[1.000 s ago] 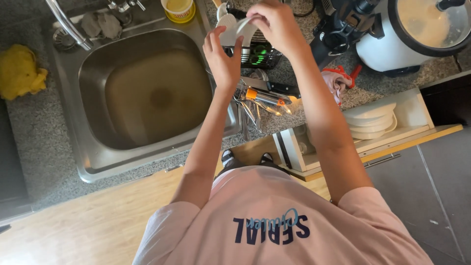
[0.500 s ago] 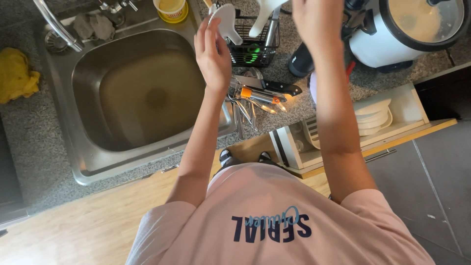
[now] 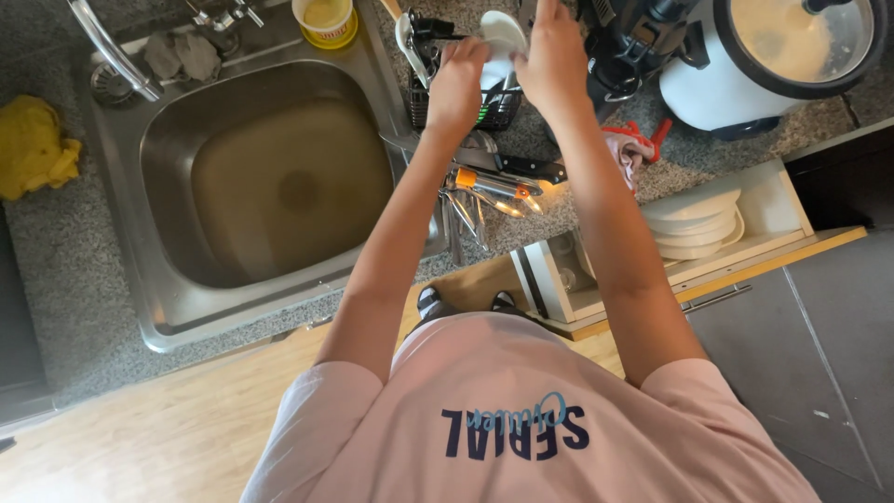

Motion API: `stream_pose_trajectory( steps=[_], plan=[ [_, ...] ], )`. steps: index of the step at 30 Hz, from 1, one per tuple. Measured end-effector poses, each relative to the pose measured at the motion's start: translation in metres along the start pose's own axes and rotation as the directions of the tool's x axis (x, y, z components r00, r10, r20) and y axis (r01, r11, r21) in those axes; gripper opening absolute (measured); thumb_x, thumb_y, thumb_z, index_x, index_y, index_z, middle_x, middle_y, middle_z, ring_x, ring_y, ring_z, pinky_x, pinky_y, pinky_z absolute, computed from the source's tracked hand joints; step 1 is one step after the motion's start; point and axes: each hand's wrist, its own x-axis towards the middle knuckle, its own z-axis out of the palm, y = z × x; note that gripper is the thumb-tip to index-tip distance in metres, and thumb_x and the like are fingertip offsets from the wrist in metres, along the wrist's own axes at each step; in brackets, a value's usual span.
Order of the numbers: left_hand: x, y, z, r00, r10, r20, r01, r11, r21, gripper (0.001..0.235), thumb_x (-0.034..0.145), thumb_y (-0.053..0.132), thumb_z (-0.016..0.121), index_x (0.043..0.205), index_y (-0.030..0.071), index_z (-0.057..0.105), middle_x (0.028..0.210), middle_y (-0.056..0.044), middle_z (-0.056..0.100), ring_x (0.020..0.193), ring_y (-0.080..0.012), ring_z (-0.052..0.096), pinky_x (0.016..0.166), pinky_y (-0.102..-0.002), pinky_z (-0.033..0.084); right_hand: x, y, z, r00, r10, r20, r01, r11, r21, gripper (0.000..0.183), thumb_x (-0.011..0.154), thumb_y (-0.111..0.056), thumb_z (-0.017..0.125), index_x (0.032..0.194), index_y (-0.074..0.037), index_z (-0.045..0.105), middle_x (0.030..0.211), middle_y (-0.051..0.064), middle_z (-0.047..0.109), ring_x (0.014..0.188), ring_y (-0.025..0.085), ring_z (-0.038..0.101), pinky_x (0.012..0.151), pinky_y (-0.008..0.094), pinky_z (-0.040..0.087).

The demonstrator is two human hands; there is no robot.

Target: The person dries various kitchen utensils with a cloth and places them into a dish rack. They handle a peeler, a white spoon, a green-handled tool, a black spatula, a white ladle, and several forks, wiping each item before setting it in the rack.

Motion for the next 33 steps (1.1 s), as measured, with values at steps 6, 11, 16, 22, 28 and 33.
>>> stream_pose_trajectory(
  steps=[6, 11, 16, 22, 28, 33],
  plan=[
    [-0.018, 0.0, -0.037, 0.96, 0.212, -0.181, -0.239, 0.96, -0.147, 0.023, 0.076, -0.006, 0.064, 0.095, 0.006, 0.069, 0.131, -0.023, 0.06, 0.119, -0.047, 0.057, 0.095, -0.048, 0.052, -0.001, -0.045, -0.043, 0.967, -0.113, -0.229, 0.123, 0.992, 0.029, 0.061, 0.091, -0.012, 0.084, 0.138, 0.001, 0.047, 0.123, 0.024, 0.057, 0.114, 0.047, 0.057, 0.083, 0.046, 0.056],
    [-0.048, -0.001, -0.065, 0.959, 0.003, -0.283, -0.099, 0.94, -0.327, 0.022, 0.088, -0.007, 0.065, 0.106, 0.005, 0.068, 0.122, -0.012, 0.068, 0.108, -0.0347, 0.065, 0.095, -0.044, 0.056, 0.008, -0.061, -0.015, 0.963, -0.234, -0.134, 0.266, 0.907, 0.327, 0.031, 0.104, 0.0, 0.072, 0.129, -0.014, 0.062, 0.13, 0.01, 0.063, 0.125, 0.033, 0.061, 0.103, 0.046, 0.054],
    [-0.054, -0.021, -0.074, 0.932, -0.257, -0.257, 0.124, 0.889, -0.44, 0.026, 0.093, -0.002, 0.066, 0.118, 0.004, 0.064, 0.117, -0.017, 0.067, 0.1, -0.033, 0.069, 0.084, -0.04, 0.057, 0.025, -0.064, 0.041, 0.954, -0.301, -0.017, 0.288, 0.894, 0.343, 0.055, 0.093, 0.005, 0.067, 0.145, -0.006, 0.056, 0.145, 0.02, 0.056, 0.13, 0.042, 0.056, 0.104, 0.047, 0.051],
    [-0.03, -0.071, -0.045, 0.929, -0.196, -0.315, 0.073, 0.929, -0.363, 0.045, 0.086, 0.008, 0.077, 0.125, -0.001, 0.058, 0.109, -0.019, 0.07, 0.1, -0.0353, 0.069, 0.087, -0.042, 0.055, 0.029, -0.052, 0.085, 0.966, -0.258, -0.014, 0.257, 0.951, 0.173, 0.057, 0.086, -0.001, 0.075, 0.14, -0.002, 0.058, 0.131, 0.023, 0.062, 0.118, 0.043, 0.06, 0.098, 0.048, 0.052],
    [-0.017, -0.099, -0.006, 0.958, -0.252, -0.134, 0.192, 0.916, -0.351, 0.035, 0.088, 0.017, 0.083, 0.113, 0.002, 0.063, 0.104, -0.016, 0.073, 0.099, -0.0334, 0.071, 0.088, -0.043, 0.056, 0.032, -0.046, 0.086, 0.967, -0.252, 0.044, 0.246, 0.962, 0.121, 0.029, 0.1, -0.015, 0.078, 0.125, -0.009, 0.067, 0.112, 0.015, 0.071, 0.096, 0.033, 0.072, 0.081, 0.043, 0.059],
    [-0.017, -0.079, -0.03, 0.952, -0.209, -0.225, 0.131, 0.939, -0.318, 0.052, 0.077, 0.016, 0.085, 0.118, -0.003, 0.059, 0.106, -0.021, 0.067, 0.098, -0.0383, 0.066, 0.083, -0.045, 0.054, 0.034, -0.047, 0.059, 0.905, -0.424, -0.023, 0.425, 0.904, 0.037, 0.03, 0.1, -0.017, 0.077, 0.124, -0.002, 0.068, 0.11, 0.015, 0.072, 0.091, 0.032, 0.072, 0.07, 0.041, 0.059]
  ],
)
